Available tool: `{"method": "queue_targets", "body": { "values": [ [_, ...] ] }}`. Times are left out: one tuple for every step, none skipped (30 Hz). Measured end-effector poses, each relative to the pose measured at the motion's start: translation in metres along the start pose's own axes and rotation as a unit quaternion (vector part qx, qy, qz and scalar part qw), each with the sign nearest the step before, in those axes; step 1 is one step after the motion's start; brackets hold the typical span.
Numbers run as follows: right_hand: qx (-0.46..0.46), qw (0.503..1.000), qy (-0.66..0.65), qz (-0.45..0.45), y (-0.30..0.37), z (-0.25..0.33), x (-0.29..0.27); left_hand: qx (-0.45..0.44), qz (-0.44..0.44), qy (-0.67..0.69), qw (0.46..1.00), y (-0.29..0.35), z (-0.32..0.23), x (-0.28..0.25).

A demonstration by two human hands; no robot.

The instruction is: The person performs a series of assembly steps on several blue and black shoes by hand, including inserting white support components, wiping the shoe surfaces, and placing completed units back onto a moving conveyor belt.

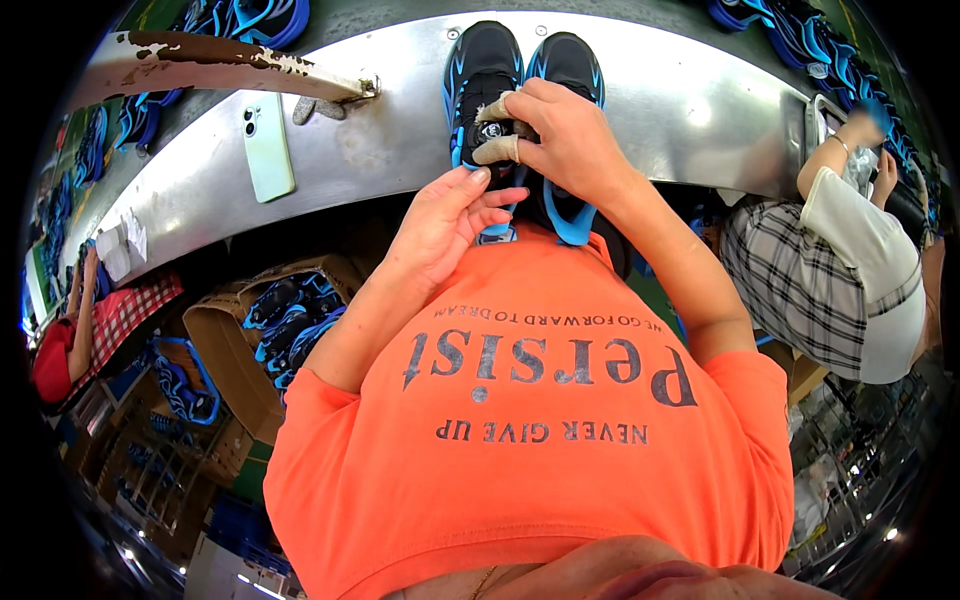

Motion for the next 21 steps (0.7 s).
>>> {"method": "queue_targets", "body": {
  "values": [
    [-0.028, 0.999, -0.025, -0.002, -0.003, -0.002, -0.004, -0.001, 0.004, 0.003, 1.0, 0.0, 0.0, 0.0],
    [-0.057, 0.997, -0.049, -0.005, -0.005, -0.004, -0.005, -0.001, -0.001, 0.001, 1.0, 0.001, 0.0, -0.001],
    [-0.078, 0.994, -0.076, -0.001, -0.005, -0.005, -0.004, -0.001, -0.005, -0.001, 1.0, 0.002, 0.001, -0.001],
    [-0.099, 0.99, -0.101, 0.002, -0.005, -0.007, -0.003, -0.001, -0.009, -0.003, 1.0, 0.002, 0.002, -0.002],
    [-0.12, 0.985, -0.126, 0.006, -0.004, -0.008, -0.002, -0.005, -0.006, -0.009, 1.0, 0.001, 0.003, -0.003],
    [-0.092, 0.991, -0.099, -0.006, -0.003, -0.007, 0.002, -0.008, -0.004, -0.014, 1.0, -0.001, 0.003, -0.005],
    [-0.065, 0.995, -0.072, -0.017, -0.003, -0.004, 0.008, -0.011, -0.002, -0.019, 1.0, -0.002, 0.003, -0.007],
    [-0.037, 0.998, -0.045, -0.028, -0.001, -0.001, 0.012, -0.009, -0.003, -0.013, 1.0, -0.001, 0.004, -0.007],
    [-0.002, 0.999, -0.006, -0.049, 0.004, 0.004, 0.014, -0.006, -0.004, -0.006, 1.0, 0.0, 0.004, -0.006],
    [-0.004, 0.999, -0.006, -0.051, 0.004, 0.004, 0.016, -0.004, -0.004, 0.0, 1.0, 0.001, 0.005, -0.006],
    [-0.006, 0.999, -0.006, -0.053, 0.005, 0.004, 0.017, 0.0, 0.001, -0.004, 1.0, 0.001, 0.005, -0.007],
    [-0.008, 0.998, -0.006, -0.055, 0.006, 0.004, 0.018, 0.003, 0.006, -0.008, 1.0, 0.001, 0.004, -0.008],
    [-0.05, 0.997, -0.03, -0.054, 0.003, 0.003, 0.014, 0.005, 0.013, -0.012, 1.0, 0.0, 0.004, -0.009],
    [-0.06, 0.996, -0.048, -0.047, 0.002, 0.0, 0.015, 0.008, 0.011, -0.019, 1.0, 0.001, 0.004, -0.009],
    [-0.07, 0.995, -0.065, -0.039, 0.002, -0.002, 0.018, 0.01, 0.01, -0.025, 1.0, 0.001, 0.005, -0.009],
    [-0.079, 0.993, -0.082, -0.029, 0.002, -0.002, 0.019, 0.012, 0.007, -0.031, 0.999, 0.002, 0.006, -0.009],
    [-0.044, 0.997, -0.054, -0.038, 0.004, 0.005, 0.02, 0.022, 0.001, -0.044, 0.999, 0.003, 0.007, -0.008],
    [-0.026, 0.997, -0.046, -0.048, 0.007, 0.007, 0.021, 0.032, -0.006, -0.058, 0.998, 0.006, 0.007, -0.004],
    [-0.01, 0.998, -0.037, -0.058, 0.008, 0.008, 0.023, 0.044, -0.013, -0.073, 0.996, 0.008, 0.006, 0.0],
    [0.007, 0.997, -0.029, -0.07, 0.009, 0.007, 0.023, 0.126, 0.009, -0.282, 0.951, 0.013, 0.005, 0.004],
    [0.019, 0.997, -0.045, -0.065, 0.01, 0.005, 0.021, 0.202, 0.03, -0.475, 0.856, 0.019, 0.005, 0.009]
  ]
}}
Point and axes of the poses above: each hand's wrist, its own y-axis away from the middle knuckle, its own x-axis out of the palm, z = x × y, the point moved 1 cm from there along -y, towards the middle knuckle, and after that the axes turned 2 degrees about -y, right-handed, at the moved point
